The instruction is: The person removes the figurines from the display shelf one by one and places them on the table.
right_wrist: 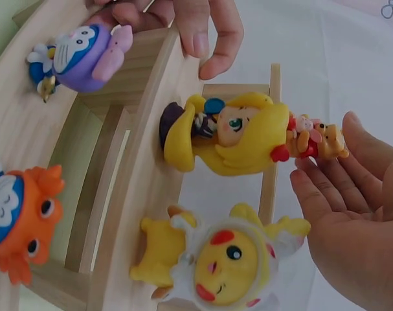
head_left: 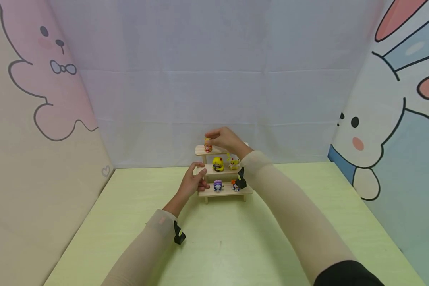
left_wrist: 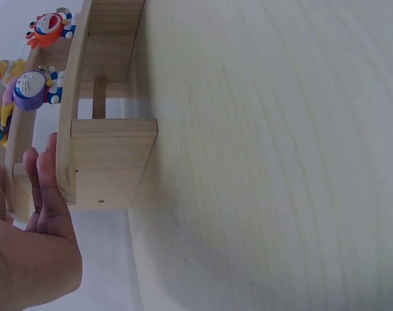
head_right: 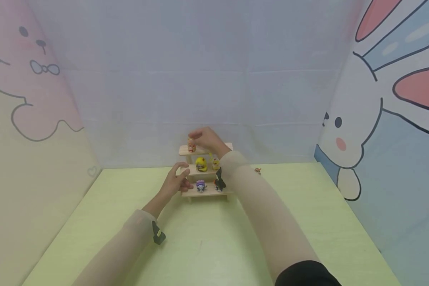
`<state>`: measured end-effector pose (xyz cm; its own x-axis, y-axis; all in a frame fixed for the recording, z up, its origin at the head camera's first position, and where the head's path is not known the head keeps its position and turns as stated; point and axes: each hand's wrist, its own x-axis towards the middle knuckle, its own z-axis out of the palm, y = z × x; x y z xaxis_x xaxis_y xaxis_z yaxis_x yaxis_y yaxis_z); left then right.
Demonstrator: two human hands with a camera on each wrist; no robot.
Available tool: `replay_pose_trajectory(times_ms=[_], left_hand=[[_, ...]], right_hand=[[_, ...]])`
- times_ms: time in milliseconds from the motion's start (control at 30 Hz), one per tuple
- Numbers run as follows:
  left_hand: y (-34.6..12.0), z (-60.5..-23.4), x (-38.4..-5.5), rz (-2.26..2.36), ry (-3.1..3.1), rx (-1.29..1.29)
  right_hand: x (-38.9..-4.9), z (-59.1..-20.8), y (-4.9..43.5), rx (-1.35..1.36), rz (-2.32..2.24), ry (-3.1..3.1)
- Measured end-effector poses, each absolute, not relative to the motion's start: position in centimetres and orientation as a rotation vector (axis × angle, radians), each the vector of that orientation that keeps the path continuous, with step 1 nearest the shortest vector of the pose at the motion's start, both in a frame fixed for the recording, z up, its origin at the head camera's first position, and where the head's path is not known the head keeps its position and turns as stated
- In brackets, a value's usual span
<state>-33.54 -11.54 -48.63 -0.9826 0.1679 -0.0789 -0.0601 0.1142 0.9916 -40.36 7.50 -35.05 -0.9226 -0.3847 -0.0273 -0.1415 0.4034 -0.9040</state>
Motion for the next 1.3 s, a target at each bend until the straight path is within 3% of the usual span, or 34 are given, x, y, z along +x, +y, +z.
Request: replay_pose_trajectory(times_ms=[433, 767, 1300], left_hand=[[-11.7, -45.6, -32.2, 1.920, 2.165, 0.118], [-11.6, -48.1, -33.6, 1.941, 2.181, 0.093], [-11.3, -48.4, -33.2, 1.976, 2.245, 0.135]], right_hand=[[-39.9, -35.1, 6.4, -0.344, -1.520, 2.486], [-39.8, -35.0, 7.5, -0.362, -1.528, 2.519], [-39.6, -34.7, 9.3, -0.385, -1.577, 2.506]])
